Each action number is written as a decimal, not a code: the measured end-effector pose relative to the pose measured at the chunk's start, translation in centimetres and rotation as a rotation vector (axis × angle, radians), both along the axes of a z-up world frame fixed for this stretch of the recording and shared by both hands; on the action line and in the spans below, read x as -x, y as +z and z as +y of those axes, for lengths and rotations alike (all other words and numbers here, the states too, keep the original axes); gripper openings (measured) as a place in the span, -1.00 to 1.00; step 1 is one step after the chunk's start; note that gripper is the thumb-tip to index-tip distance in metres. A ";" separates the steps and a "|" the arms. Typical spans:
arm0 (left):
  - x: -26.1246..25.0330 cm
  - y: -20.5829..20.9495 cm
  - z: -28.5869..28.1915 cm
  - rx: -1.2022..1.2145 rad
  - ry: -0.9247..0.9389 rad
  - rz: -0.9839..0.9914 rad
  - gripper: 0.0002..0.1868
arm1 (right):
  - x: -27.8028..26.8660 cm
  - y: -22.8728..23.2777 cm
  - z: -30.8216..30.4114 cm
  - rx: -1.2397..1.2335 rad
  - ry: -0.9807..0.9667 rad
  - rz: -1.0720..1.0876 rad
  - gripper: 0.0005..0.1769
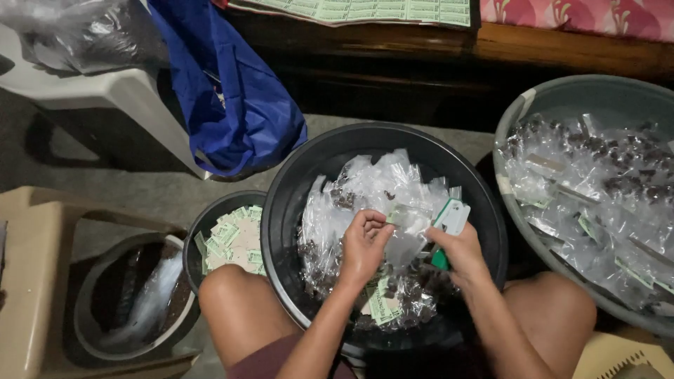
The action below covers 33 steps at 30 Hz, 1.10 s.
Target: Attaching paper labels to small plastic bags containing metal clips using a manual stapler.
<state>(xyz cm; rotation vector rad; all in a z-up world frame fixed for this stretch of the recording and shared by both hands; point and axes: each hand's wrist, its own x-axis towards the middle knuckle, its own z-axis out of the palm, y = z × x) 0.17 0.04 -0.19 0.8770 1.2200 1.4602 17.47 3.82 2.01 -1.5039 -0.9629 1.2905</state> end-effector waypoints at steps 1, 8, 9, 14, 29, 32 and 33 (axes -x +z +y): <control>-0.2 -0.2 0.0 -0.015 0.019 0.029 -0.66 | 0.1 -0.3 0.1 -0.021 -0.021 -0.039 -0.50; -1.9 5.9 -1.1 0.164 -0.238 0.539 0.12 | -0.1 -3.7 -0.4 -0.428 0.125 -0.570 -0.40; -1.8 4.4 -0.4 0.119 -0.215 0.598 -0.04 | -0.1 -3.8 -0.5 -0.530 0.178 -0.583 -0.53; -0.5 -0.5 0.6 -0.034 -0.124 0.820 -0.56 | -1.3 -2.6 -0.4 -0.615 0.278 -0.596 -0.63; 2.0 7.1 1.6 -0.263 -0.422 -0.382 0.30 | -1.6 0.4 -0.7 0.068 0.198 0.233 -0.62; 0.5 8.2 0.5 -0.101 -0.454 0.476 0.37 | -3.4 -1.0 -0.1 0.198 0.172 0.470 -0.62; -0.1 4.5 1.2 -0.192 -0.365 0.547 0.00 | -3.4 0.1 -0.4 0.174 0.190 0.397 -0.64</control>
